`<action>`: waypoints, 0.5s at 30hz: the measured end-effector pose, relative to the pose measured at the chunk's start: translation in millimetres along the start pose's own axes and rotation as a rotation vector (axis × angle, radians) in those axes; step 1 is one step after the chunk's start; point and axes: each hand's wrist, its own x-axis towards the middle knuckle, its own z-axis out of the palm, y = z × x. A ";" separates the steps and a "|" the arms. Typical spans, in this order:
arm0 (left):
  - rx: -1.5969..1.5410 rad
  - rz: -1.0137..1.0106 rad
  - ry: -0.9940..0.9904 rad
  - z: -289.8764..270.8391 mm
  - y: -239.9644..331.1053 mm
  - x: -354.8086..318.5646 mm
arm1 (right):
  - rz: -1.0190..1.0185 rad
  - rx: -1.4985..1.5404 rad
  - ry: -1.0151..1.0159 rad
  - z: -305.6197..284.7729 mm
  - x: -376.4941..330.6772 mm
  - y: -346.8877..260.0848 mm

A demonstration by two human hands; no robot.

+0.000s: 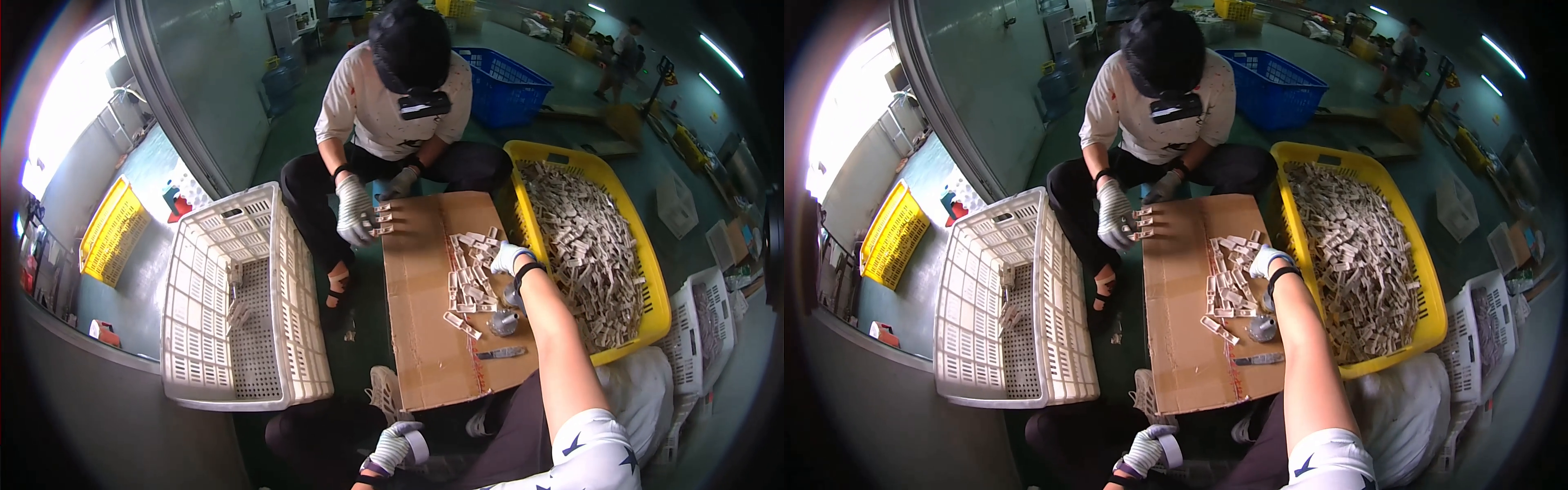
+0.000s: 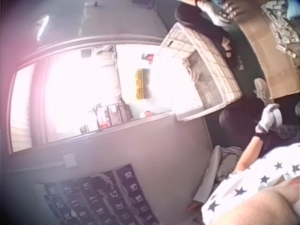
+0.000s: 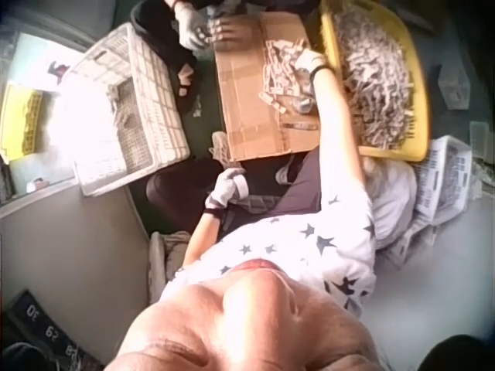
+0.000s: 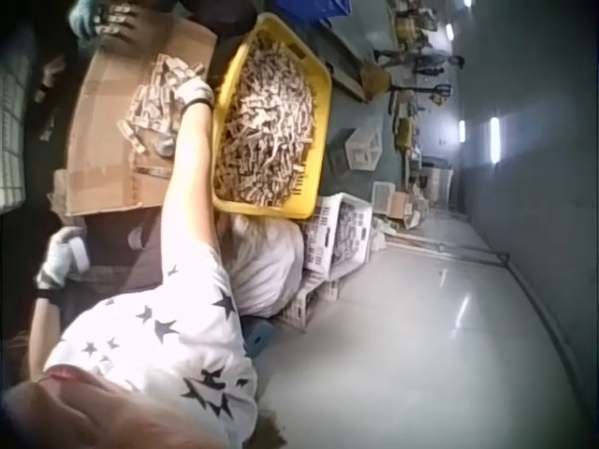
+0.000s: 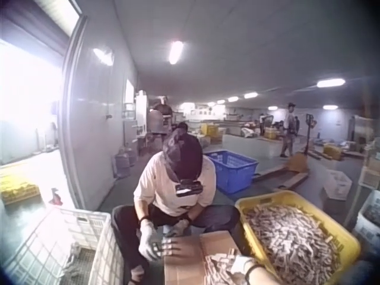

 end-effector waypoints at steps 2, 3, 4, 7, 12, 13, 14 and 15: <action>-0.056 -0.040 -0.028 -0.3 2.4 -0.9 | 0.057 0.123 0.033 6.1 14.6 -5.3; -0.033 -0.005 -0.022 -1.4 4.0 -3.0 | 0.023 0.169 0.077 9.3 19.4 -13.3; -0.010 0.029 -0.016 -2.9 5.0 -5.5 | -0.012 0.217 0.118 13.1 24.2 -21.6; 0.007 0.039 -0.032 2.0 8.1 0.1 | -0.020 0.260 0.267 23.0 54.7 -15.5; -0.136 -0.039 -0.041 1.1 -7.9 5.9 | -0.345 0.494 0.401 22.4 54.2 19.7; 0.031 0.062 -0.035 5.0 -4.1 8.2 | -0.431 0.580 0.541 23.4 58.1 35.2; 0.201 0.164 -0.012 5.3 -1.3 7.6 | -0.492 0.685 0.616 23.2 44.3 39.9; 0.190 0.178 -0.012 6.0 -3.3 8.0 | -0.496 0.678 0.575 17.5 30.8 48.1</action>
